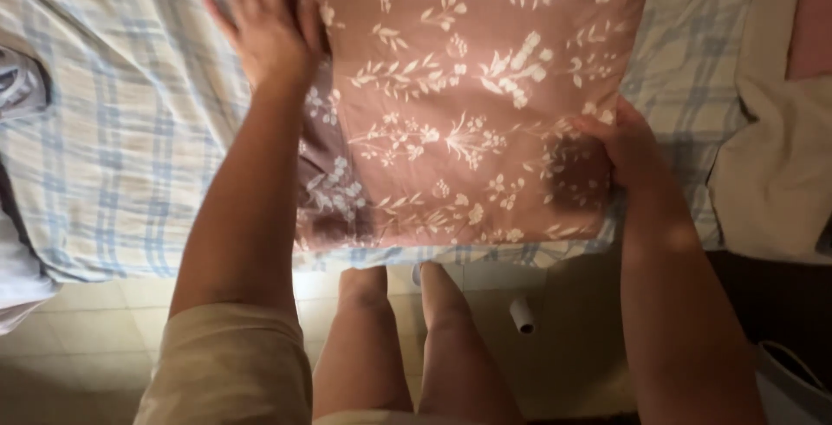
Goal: Folding various laundry items such as pants, shirts, and towels on a bed and placing items in a dresser.
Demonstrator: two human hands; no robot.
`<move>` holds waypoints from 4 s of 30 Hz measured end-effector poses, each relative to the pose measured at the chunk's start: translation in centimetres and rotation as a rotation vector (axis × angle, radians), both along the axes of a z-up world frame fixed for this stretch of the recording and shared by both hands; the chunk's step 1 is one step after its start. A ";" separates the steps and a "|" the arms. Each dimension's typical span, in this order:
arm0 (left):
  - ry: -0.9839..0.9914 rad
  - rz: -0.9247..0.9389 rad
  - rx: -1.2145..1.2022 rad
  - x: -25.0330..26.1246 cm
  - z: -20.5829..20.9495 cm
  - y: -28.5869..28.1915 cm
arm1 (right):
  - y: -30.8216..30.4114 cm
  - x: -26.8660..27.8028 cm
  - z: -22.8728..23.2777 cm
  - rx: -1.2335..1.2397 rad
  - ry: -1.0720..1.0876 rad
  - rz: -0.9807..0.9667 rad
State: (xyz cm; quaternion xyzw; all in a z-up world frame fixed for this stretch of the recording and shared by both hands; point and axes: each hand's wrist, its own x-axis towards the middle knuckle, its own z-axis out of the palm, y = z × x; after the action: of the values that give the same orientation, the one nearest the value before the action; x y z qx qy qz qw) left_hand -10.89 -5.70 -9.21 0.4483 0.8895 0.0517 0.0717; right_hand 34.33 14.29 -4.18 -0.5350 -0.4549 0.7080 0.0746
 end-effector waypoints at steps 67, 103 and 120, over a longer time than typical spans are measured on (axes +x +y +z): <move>-1.088 1.366 1.052 26.4 2.8 -22.2 | -11.1 -40.8 1.9 1.121 -0.426 1.262; -0.561 0.323 -0.447 2.0 3.7 -4.3 | 16.2 -47.0 12.9 1.968 -0.007 0.452; -0.776 0.355 -0.352 -1.8 8.5 -5.8 | -13.3 -39.5 2.3 1.228 0.052 0.727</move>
State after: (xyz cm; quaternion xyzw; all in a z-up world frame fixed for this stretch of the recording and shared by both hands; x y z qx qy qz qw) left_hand -12.69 -11.49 -0.71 0.2178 0.8552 0.0754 0.4643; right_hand -5.18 0.96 -1.90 -0.1939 -0.9191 0.3165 0.1324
